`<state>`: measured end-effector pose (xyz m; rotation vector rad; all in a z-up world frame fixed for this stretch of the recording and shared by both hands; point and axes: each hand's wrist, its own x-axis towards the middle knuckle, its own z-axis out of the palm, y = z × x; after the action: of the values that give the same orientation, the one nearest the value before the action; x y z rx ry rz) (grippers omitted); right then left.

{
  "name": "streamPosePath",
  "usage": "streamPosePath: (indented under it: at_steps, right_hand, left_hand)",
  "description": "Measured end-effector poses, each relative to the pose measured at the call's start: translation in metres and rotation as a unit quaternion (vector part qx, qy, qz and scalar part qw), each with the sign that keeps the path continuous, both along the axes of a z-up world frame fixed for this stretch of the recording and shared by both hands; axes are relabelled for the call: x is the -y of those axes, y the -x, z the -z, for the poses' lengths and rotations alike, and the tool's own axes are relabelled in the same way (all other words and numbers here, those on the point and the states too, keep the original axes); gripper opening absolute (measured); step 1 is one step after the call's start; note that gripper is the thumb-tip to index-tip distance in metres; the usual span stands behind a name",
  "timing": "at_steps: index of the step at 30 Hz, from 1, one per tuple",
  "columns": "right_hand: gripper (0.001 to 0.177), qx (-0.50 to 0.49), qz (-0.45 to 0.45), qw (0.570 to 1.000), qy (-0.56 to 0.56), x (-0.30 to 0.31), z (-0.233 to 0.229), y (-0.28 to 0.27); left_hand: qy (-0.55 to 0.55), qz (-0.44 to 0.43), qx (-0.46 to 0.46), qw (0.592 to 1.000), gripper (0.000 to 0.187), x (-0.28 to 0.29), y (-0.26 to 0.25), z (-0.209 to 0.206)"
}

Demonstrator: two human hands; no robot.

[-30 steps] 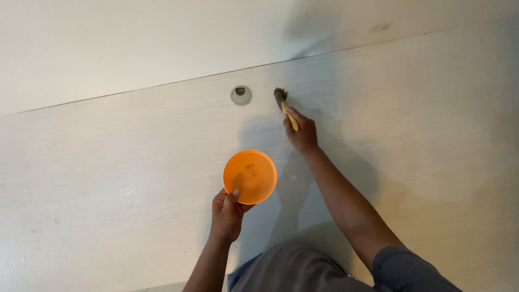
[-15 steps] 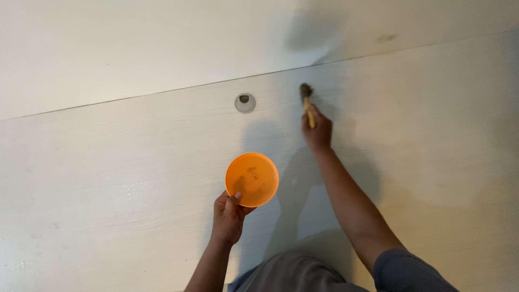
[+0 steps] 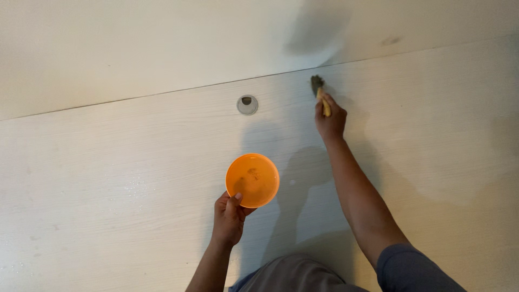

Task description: The person applies a clear liquid to a white wooden surface using a brush while holding a small orange container of the liquid by hand.

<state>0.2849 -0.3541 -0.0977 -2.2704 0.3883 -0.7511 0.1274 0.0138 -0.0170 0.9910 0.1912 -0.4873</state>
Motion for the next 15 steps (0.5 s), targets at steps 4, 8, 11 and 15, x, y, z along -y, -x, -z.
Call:
streamPosePath:
  at_steps: [4,8,11,15]
  right_hand:
    - [0.031,0.015,0.023,1.000,0.009,-0.022,-0.006,-0.012]
    - [0.035,-0.017,-0.071,0.997,-0.013,-0.064,-0.008,-0.015]
    - [0.032,-0.017,-0.104,0.993,-0.059,-0.073,-0.009,-0.019]
    - [0.031,-0.001,-0.110,0.993,-0.034,-0.045,-0.006,-0.030]
  left_hand:
    - [-0.007,-0.001,0.009,1.000,0.034,-0.001,-0.002,0.002]
    - [-0.013,-0.002,0.013,1.000,0.036,-0.001,-0.004,-0.002]
    - [-0.005,-0.004,0.007,1.000,0.035,0.001,-0.005,-0.003]
    - [0.003,-0.002,0.013,1.000,0.034,0.000,-0.007,-0.003]
